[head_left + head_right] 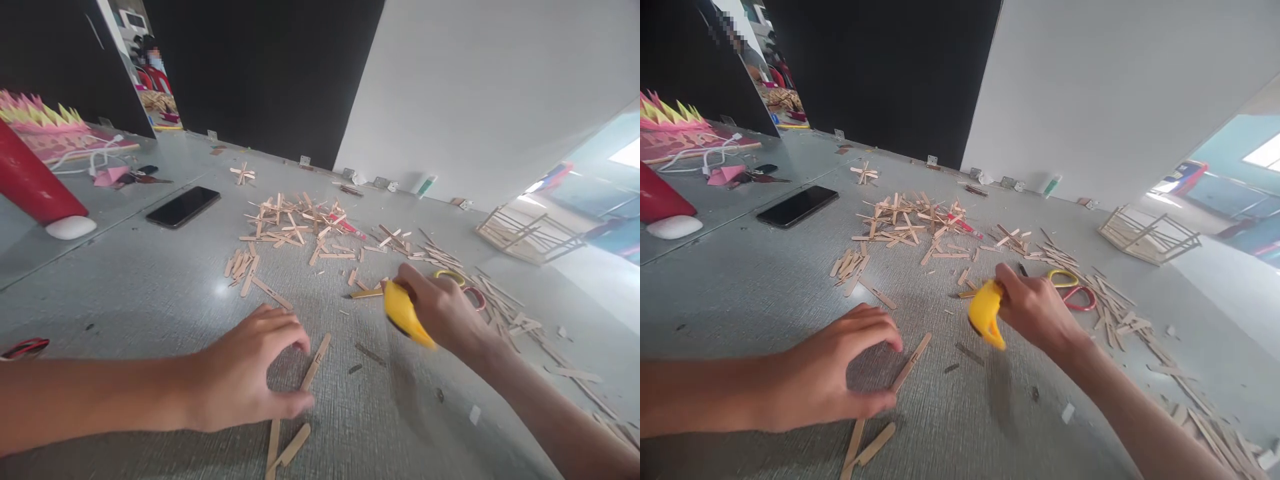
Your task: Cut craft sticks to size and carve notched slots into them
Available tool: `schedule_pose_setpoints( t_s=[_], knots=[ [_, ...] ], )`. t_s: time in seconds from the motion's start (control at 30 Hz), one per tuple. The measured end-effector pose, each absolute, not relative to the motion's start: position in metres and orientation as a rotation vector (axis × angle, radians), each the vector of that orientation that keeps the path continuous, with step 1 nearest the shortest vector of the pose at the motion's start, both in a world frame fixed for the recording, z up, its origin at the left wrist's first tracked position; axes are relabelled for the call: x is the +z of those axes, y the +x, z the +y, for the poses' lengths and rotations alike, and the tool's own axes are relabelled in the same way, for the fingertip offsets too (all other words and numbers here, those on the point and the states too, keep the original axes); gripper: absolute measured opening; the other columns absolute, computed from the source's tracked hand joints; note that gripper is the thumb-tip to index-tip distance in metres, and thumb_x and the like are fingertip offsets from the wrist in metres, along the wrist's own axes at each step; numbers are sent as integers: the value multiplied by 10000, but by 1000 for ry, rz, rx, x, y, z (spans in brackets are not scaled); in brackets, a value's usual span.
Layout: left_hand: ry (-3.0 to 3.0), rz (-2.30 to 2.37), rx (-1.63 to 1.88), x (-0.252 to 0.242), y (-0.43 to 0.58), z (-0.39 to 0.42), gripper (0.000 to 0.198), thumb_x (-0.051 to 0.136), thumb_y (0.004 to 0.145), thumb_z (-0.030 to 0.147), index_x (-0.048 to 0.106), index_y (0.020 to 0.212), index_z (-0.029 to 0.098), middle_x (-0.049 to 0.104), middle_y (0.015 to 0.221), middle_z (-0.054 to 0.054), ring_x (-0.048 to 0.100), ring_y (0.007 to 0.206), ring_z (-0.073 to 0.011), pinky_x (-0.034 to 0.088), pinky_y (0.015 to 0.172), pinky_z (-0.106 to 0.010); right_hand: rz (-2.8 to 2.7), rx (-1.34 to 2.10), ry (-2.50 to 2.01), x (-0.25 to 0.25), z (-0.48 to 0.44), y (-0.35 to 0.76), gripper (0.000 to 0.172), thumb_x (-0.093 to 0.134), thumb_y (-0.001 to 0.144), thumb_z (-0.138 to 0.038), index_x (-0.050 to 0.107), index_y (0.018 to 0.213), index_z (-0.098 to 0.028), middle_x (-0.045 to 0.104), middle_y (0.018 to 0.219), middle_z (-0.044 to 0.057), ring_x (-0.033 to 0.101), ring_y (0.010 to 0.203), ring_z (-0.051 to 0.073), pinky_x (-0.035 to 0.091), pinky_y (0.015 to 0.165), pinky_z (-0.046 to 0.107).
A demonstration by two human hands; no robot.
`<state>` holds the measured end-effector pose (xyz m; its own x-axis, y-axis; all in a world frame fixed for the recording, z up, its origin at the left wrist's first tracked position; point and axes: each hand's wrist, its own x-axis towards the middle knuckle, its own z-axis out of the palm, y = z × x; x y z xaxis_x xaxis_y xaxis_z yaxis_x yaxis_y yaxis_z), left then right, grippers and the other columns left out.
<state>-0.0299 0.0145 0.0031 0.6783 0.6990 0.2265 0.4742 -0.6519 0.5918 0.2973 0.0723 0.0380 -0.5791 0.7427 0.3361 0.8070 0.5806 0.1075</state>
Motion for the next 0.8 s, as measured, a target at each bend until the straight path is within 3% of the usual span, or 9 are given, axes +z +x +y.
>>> schedule_pose_setpoints(
  t_s=[0.07,0.13,0.17,0.27,0.37,0.53,0.7,0.8],
  knots=[
    [2417,904,640,-4,-26,10,317,861,833,366,680,1029,194,658,964,-15,594,919,-219,487,827,-353,-2523,-147,-1274,42,60,282,174,476,986,-197,470,816,-234,487,551,-57,397,452,99,321,441,231],
    [2437,836,686,-9,-24,10,87,782,914,221,709,961,207,648,914,5,580,884,-192,440,846,-340,-2477,237,-1236,44,48,266,150,539,968,-243,524,820,-229,574,618,-33,510,532,111,424,504,226],
    [2437,806,707,-11,-24,11,68,720,944,144,717,934,212,645,898,12,576,872,-180,425,848,-333,-2431,447,-1225,44,42,259,133,554,966,-269,573,842,-224,618,663,-17,558,577,123,463,538,235],
    [2457,770,782,-11,-25,14,207,605,972,51,729,924,210,652,888,10,572,855,-170,408,842,-326,-2210,1103,-1277,39,27,241,193,568,985,-363,676,940,-209,681,717,11,630,579,136,501,503,237],
    [2488,780,819,-7,-26,16,197,583,973,38,724,978,175,671,912,-11,583,868,-179,429,843,-328,-1964,1484,-1338,32,16,231,227,607,970,-408,676,924,-196,659,612,-10,612,471,124,494,414,213],
    [2788,468,739,3,-28,14,248,498,1006,37,726,1084,98,714,1010,-89,631,910,-219,509,866,-352,-2047,1306,-1290,27,4,223,160,617,946,-336,662,871,-203,686,548,-19,595,425,107,500,452,214],
    [3236,328,502,11,-32,11,266,484,1000,51,741,1059,89,747,1051,-140,672,940,-265,567,838,-375,-2024,1184,-1310,18,-2,219,211,623,926,-329,591,752,-213,603,475,-42,561,394,103,457,420,216],
    [3272,382,425,11,-32,11,238,512,970,34,741,1018,79,741,1026,-148,687,958,-281,587,856,-394,-1977,1220,-1292,11,-3,216,188,627,930,-324,596,784,-210,621,504,-33,554,390,99,447,404,210]
  ],
)
